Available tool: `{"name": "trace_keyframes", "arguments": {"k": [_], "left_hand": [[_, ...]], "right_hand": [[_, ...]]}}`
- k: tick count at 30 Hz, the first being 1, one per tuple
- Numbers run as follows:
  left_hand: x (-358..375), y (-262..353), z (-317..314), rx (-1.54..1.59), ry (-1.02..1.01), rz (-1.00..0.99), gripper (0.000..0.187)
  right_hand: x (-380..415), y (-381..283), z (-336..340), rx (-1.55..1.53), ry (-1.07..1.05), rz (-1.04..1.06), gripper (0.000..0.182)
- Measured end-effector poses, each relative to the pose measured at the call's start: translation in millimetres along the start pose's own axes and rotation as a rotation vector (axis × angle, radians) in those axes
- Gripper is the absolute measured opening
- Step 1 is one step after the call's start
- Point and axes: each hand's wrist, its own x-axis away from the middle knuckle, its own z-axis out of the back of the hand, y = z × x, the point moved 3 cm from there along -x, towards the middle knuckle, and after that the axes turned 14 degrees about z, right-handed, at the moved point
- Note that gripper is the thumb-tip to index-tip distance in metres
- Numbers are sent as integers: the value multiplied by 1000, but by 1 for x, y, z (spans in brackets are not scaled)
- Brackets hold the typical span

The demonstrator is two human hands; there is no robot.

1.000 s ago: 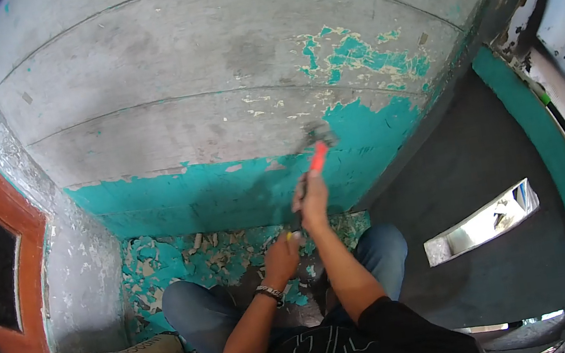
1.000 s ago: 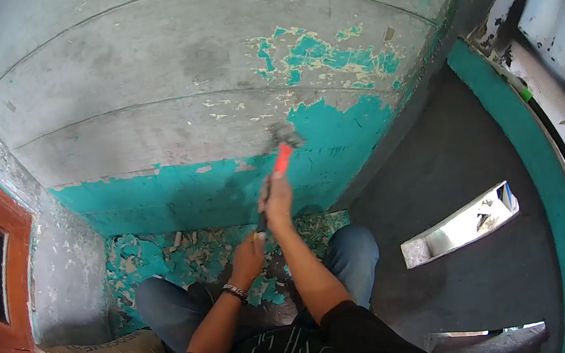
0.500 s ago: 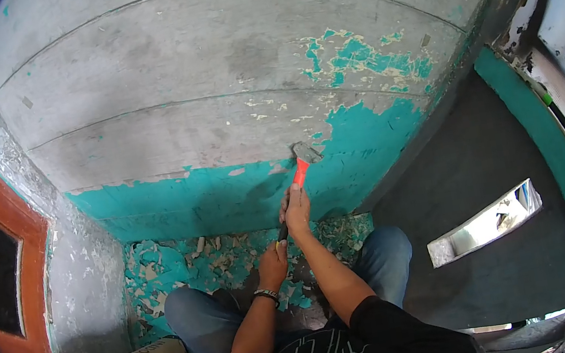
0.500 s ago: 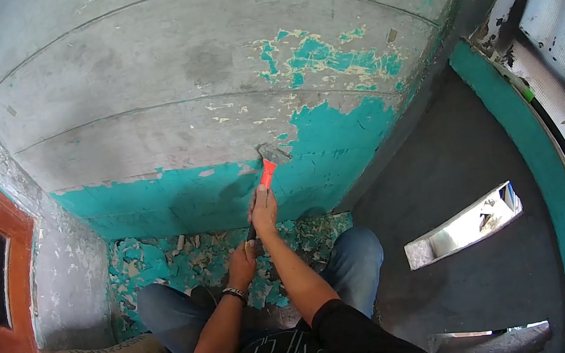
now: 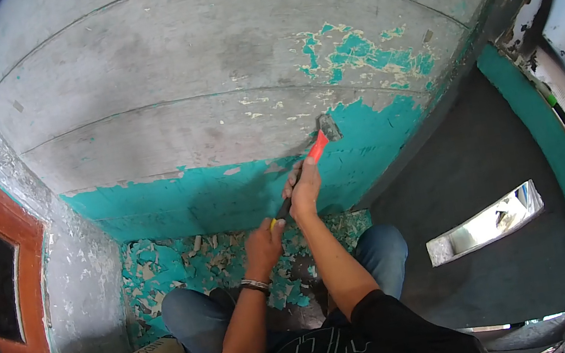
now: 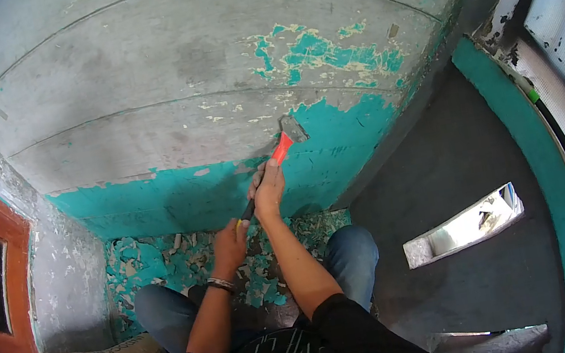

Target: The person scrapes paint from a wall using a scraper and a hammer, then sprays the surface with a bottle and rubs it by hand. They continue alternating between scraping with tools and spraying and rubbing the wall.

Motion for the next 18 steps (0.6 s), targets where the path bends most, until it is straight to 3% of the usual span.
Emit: {"name": "trace_keyframes", "arguments": {"k": [2,4,9,18], "left_hand": [[12,-12,-30,192,-54,67,45],[28,-37,-58,244,-85,130,45],[31,-67,-74,275,-207,248,49],[16,-69,-80,306,-130,258,48]], "right_hand": [[1,2,9,49,-61,30,42],[12,20,23,219,-272,13,38],[22,48,38,157,-307,-48,27],[8,60,37,-18,-294,-201,46]]}}
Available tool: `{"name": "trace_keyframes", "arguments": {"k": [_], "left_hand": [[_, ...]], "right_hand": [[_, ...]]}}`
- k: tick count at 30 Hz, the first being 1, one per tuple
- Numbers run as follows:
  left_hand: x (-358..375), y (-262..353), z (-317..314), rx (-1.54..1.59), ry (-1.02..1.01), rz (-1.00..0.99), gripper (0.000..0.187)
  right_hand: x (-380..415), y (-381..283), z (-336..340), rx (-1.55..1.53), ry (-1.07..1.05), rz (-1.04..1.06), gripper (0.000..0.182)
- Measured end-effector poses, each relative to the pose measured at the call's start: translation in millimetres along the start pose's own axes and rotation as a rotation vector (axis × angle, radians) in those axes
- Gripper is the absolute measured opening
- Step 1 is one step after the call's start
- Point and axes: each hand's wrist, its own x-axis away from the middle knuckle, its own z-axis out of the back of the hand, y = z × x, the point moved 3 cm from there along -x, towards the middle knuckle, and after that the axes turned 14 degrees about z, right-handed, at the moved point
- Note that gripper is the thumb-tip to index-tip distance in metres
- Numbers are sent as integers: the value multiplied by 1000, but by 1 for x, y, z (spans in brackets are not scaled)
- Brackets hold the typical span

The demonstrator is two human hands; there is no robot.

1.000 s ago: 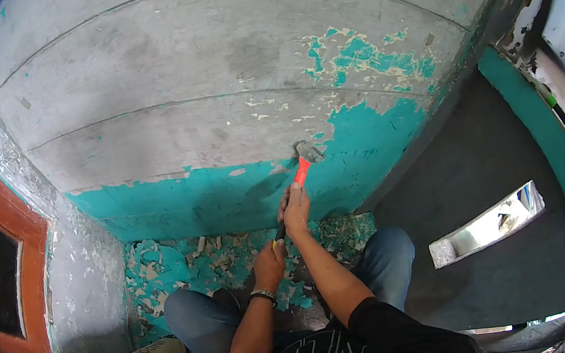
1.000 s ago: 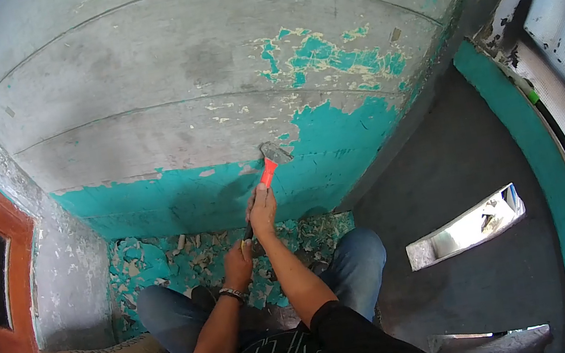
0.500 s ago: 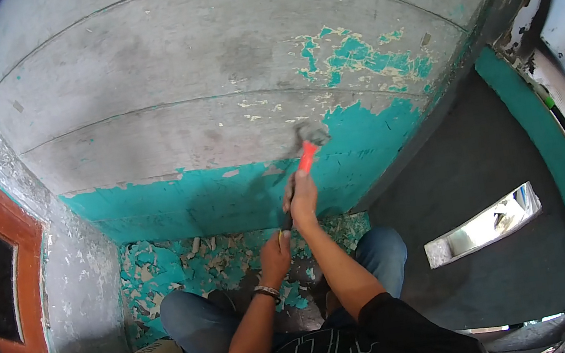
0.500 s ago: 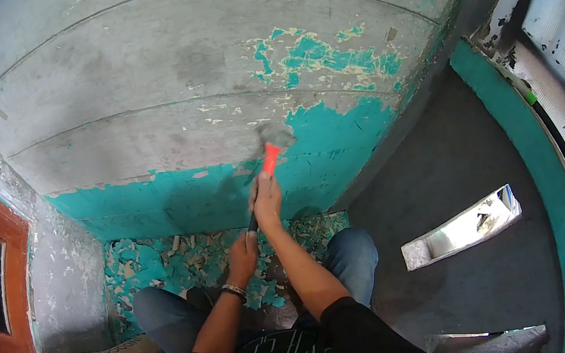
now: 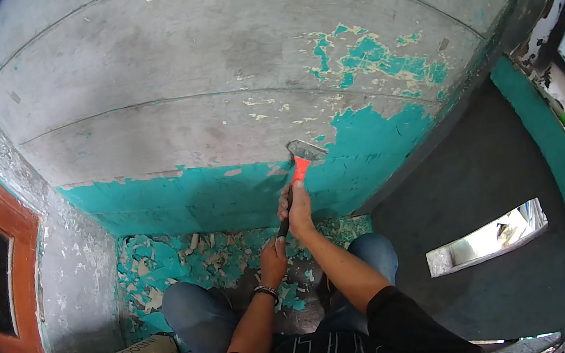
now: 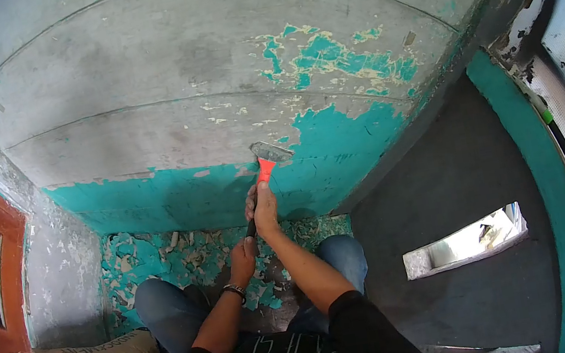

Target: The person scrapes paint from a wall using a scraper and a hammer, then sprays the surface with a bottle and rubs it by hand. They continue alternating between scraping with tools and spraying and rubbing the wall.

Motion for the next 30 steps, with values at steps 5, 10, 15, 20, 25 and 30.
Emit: {"name": "trace_keyframes", "arguments": {"k": [5,10,15,20,25,30], "left_hand": [[12,-1,-10,15,-59,120,44],[10,-4,-19,31,-20,49,42],[13,2,-21,44,-57,76,41],[11,-19,-37,-31,-71,36,44],[18,1,-34,42,-114,37,46],[2,54,-17,9,-98,-78,46]], "right_hand": [[3,-6,10,49,-89,-80,47],[2,-10,17,19,-75,-69,48],[5,-10,24,47,-36,-56,48],[8,-4,43,43,37,-95,52],[6,-12,39,136,62,-72,51],[-22,-60,14,-38,107,100,49]]}}
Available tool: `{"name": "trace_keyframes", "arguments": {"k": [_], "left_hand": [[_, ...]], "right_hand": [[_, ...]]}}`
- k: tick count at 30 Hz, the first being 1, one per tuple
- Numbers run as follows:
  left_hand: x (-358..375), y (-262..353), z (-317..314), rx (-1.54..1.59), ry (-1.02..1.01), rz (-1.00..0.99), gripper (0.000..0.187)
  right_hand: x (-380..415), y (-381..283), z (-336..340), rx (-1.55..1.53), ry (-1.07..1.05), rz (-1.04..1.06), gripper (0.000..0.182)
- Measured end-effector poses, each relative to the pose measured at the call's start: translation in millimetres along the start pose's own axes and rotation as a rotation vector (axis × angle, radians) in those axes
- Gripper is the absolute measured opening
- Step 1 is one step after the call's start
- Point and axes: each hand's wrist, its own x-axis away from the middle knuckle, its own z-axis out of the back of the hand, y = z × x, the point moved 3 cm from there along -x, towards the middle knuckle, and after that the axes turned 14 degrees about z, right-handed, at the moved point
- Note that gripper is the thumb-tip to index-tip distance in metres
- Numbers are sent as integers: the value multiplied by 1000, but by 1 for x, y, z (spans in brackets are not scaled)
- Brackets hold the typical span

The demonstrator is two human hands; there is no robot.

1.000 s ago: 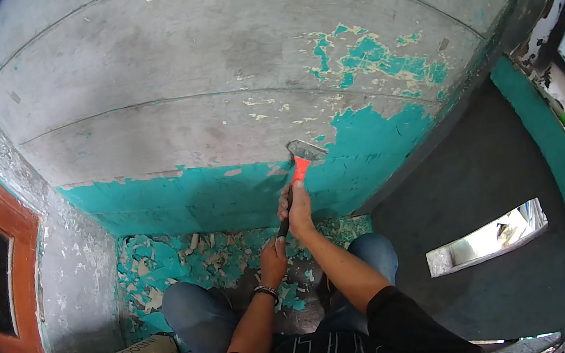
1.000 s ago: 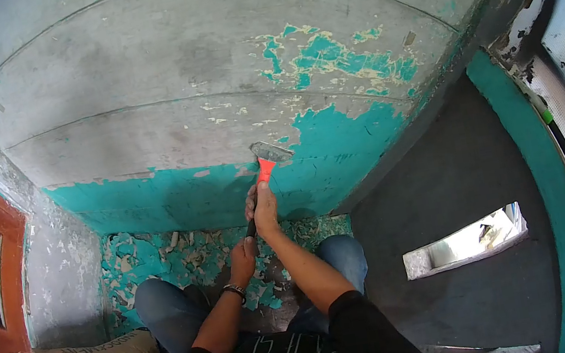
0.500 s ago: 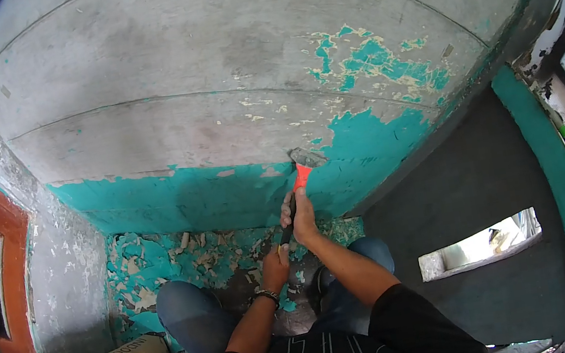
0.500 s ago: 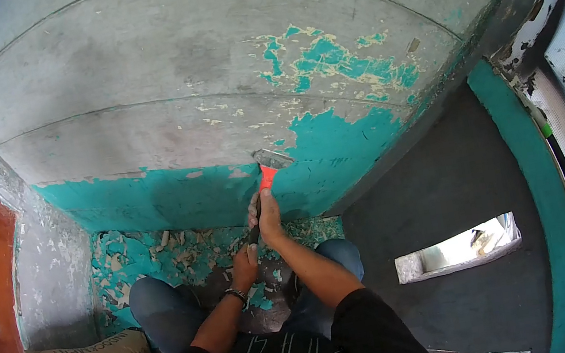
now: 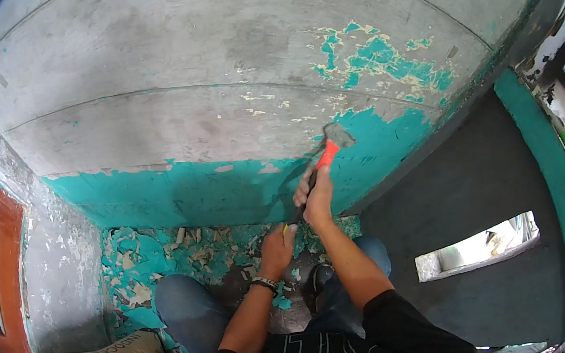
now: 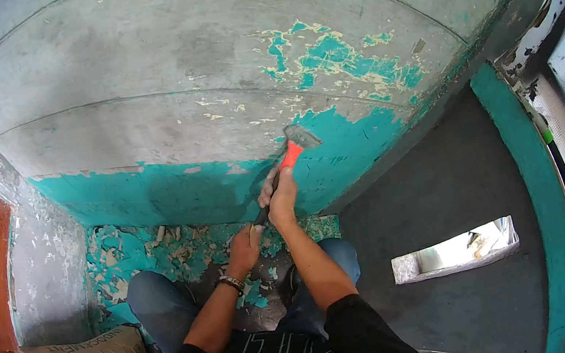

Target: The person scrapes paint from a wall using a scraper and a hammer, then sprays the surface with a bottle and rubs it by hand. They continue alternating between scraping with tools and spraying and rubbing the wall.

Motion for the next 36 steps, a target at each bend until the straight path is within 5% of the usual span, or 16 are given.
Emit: {"name": "trace_keyframes", "arguments": {"k": [17,23,32,36], "left_hand": [[22,-17,-16,90,-30,70,48],[1,49,2,66,-95,-78,46],[21,32,13,38,-4,-103,47],[6,72,32,-34,-46,-104,47]], "right_hand": [[21,15,11,203,-1,-113,50],[-8,-45,-26,133,-11,12,49],[4,-24,-26,156,83,-31,48],[-4,-49,-42,67,95,39,49]]}}
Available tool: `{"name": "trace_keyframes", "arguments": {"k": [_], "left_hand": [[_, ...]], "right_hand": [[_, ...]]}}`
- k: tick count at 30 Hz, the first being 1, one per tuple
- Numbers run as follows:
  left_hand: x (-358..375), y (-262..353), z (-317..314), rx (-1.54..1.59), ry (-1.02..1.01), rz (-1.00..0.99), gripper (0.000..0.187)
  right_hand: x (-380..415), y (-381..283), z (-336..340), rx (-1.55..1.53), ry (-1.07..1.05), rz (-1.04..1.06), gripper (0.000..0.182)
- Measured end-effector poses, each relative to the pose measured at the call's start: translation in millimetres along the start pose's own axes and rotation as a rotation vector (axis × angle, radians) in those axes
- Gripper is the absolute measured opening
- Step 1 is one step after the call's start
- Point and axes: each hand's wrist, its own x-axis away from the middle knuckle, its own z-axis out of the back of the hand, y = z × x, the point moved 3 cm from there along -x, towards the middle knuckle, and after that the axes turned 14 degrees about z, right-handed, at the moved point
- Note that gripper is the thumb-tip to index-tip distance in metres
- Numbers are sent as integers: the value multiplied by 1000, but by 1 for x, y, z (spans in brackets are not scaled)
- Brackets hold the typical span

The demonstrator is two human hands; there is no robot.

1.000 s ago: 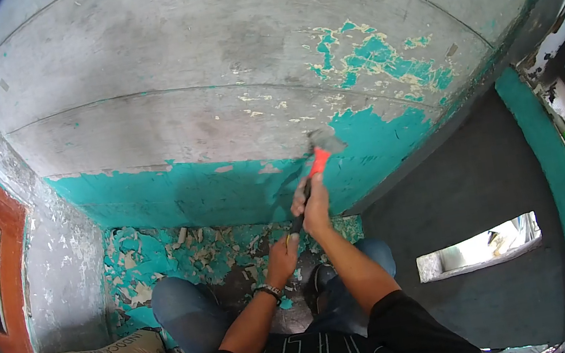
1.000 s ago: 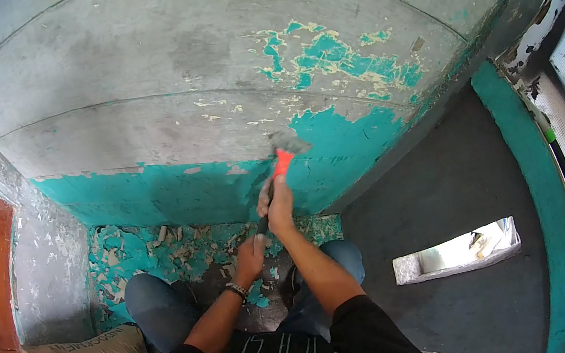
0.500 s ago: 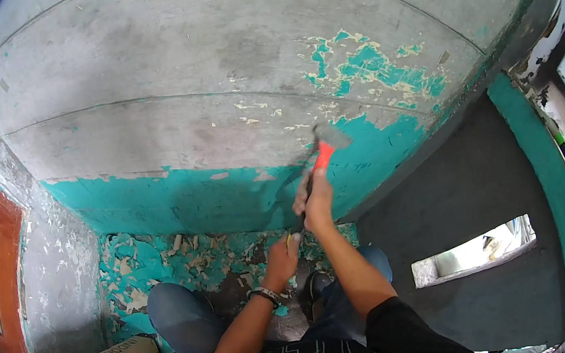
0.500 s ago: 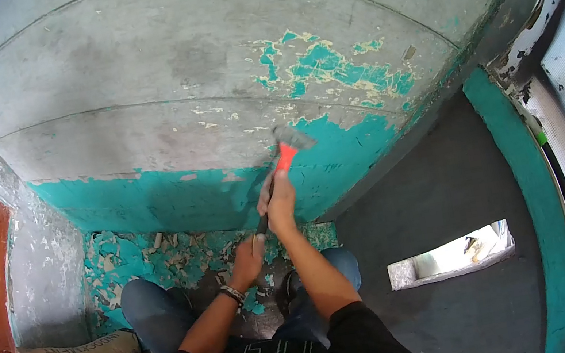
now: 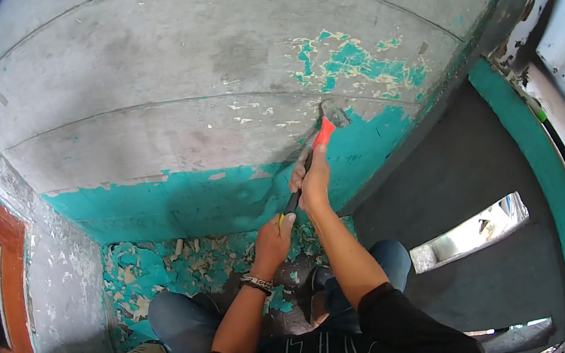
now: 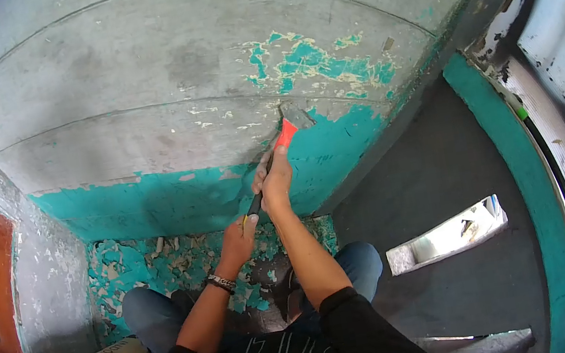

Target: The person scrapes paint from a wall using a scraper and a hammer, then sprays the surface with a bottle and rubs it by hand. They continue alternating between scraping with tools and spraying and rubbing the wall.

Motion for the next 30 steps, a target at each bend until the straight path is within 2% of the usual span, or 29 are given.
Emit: {"name": "trace_keyframes", "arguments": {"k": [2,4,7,10,14,16,17,19,23,24,25,27,30], "left_hand": [[13,-18,-12,51,15,-30,48],[22,-33,-27,106,40,-68,49],[21,-31,-38,158,83,-62,51],[24,-24,-29,87,-20,97,53],[22,-23,-13,26,-15,97,53],[12,-11,1,-72,68,7,53],[2,0,9,-140,44,-13,53],[-14,56,38,-284,32,-85,49],[-24,108,49,-441,51,-253,44],[-20,111,50,-487,-46,-215,41],[-16,109,53,-486,-53,-215,41],[-4,97,57,-487,-219,-253,36],[31,84,74,-553,-231,-288,34]], "right_hand": [[3,0,2,9,-11,46,50],[15,26,26,133,-14,-105,49],[8,12,30,138,-6,-118,49],[13,11,27,132,20,-86,50],[12,12,15,80,21,-85,52],[-1,9,6,-13,-16,-13,52],[-5,7,5,-93,-38,48,53],[-25,-28,-14,-247,5,140,52],[-48,-62,-16,-372,67,169,50],[-43,-63,-10,-340,42,148,48],[-36,-60,-1,-306,23,124,46],[-19,-35,20,-373,35,13,41],[22,-4,14,-433,54,-94,40]]}}
